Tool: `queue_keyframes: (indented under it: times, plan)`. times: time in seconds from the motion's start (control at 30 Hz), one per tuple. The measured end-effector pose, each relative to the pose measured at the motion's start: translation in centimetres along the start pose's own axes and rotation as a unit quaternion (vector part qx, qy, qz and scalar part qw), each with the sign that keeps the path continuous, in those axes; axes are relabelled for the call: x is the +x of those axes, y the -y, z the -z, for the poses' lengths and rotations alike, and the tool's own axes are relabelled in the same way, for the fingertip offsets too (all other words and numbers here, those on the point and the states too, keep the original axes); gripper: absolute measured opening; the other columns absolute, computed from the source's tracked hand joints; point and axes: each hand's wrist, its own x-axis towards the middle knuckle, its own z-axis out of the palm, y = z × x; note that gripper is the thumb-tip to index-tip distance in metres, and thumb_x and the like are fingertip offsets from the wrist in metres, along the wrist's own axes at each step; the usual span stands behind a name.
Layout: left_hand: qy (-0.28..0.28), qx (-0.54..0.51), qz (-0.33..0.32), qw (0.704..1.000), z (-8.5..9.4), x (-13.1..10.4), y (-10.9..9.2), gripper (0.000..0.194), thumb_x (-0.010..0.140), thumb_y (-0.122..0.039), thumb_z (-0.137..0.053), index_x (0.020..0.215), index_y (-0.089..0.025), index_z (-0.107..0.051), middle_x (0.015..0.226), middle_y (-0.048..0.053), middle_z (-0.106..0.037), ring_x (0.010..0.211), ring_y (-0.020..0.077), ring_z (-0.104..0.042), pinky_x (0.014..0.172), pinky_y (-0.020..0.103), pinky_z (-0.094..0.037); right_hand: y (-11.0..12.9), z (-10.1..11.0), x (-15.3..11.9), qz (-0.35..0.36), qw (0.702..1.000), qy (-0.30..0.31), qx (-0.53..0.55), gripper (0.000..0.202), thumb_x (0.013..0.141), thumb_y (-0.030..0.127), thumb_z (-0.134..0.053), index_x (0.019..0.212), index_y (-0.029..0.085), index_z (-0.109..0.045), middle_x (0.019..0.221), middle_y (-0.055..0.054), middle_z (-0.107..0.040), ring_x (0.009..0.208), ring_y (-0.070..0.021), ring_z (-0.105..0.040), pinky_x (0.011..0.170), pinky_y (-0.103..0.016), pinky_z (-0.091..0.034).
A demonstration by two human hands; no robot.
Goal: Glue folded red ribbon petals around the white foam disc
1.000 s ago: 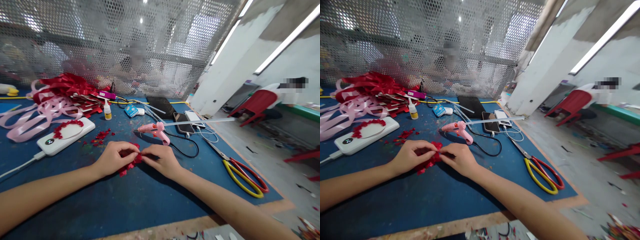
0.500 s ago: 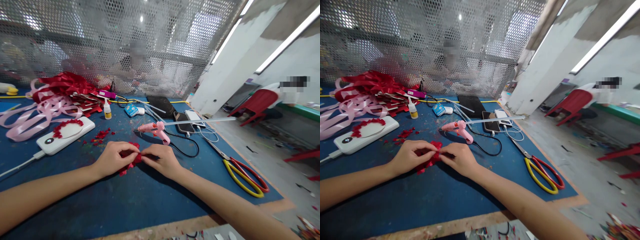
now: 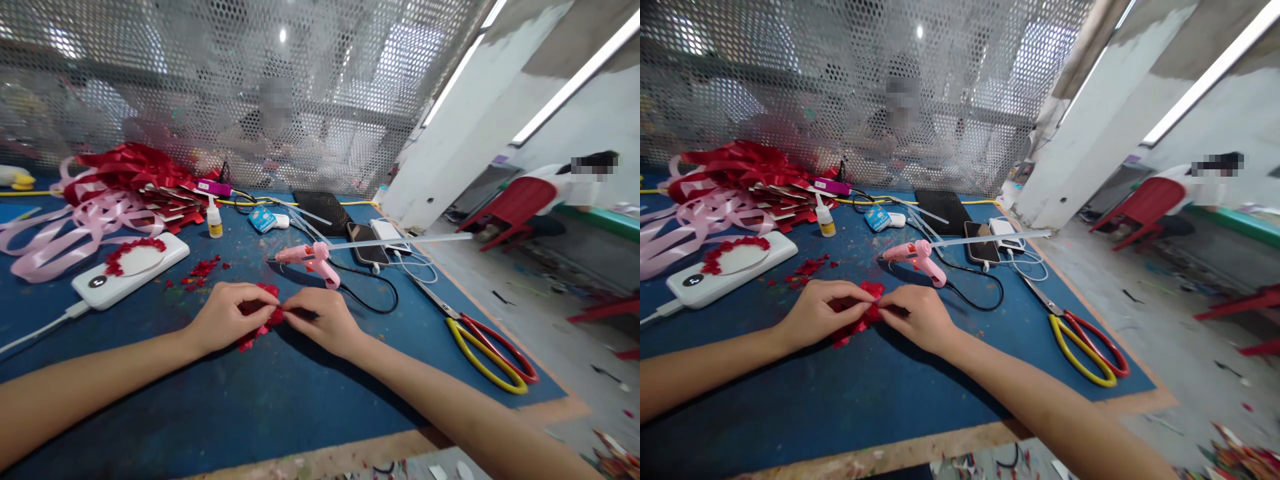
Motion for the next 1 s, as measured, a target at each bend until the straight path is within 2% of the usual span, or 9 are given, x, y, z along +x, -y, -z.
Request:
queue_keyframes:
  times: [0.43, 0.7, 1.0]
  plan:
    - [-0.010, 0.010, -0.007, 1.000, -0.14, -0.03, 0.25, 0.015, 0.080, -0.024, -0.059, 0.082, -0.019, -0.073, 0.078, 0.003, -0.073, 0.069, 0.0145, -0.066, 0.067, 0.022, -0.048, 0.09, 0.11, 0.05, -0.017, 1.000, 0.005, 0.002, 0.011, 0.082, 0.022, -0.058, 0.085, 0.018, -0.068, 0.076, -0.003, -0.071, 0.064, -0.0128, -0.063, 0.060, -0.023, -0.047]
    - [-0.009, 0.024, -0.056, 0.998, -0.17, -0.10, 0.31, 0.014, 0.080, -0.020, -0.059, 0.082, -0.019, -0.072, 0.078, 0.002, -0.074, 0.069, 0.0129, -0.067, 0.068, 0.020, -0.048, 0.05, 0.05, 0.18, -0.010, 1.000, -0.006, -0.010, 0.011, 0.082, 0.021, -0.058, 0.084, 0.016, -0.068, 0.074, -0.003, -0.071, 0.062, -0.0120, -0.063, 0.058, -0.021, -0.045]
    - [-0.022, 0.008, -0.076, 0.997, -0.33, -0.20, 0.50, 0.012, 0.079, -0.016, -0.060, 0.082, -0.018, -0.072, 0.076, 0.000, -0.073, 0.067, 0.0104, -0.066, 0.065, 0.018, -0.047, 0.01, 0.04, 0.13, 0.004, 1.000, -0.008, -0.005, 0.010, 0.081, 0.016, -0.058, 0.082, 0.015, -0.068, 0.074, -0.003, -0.071, 0.062, -0.0115, -0.063, 0.059, -0.021, -0.045]
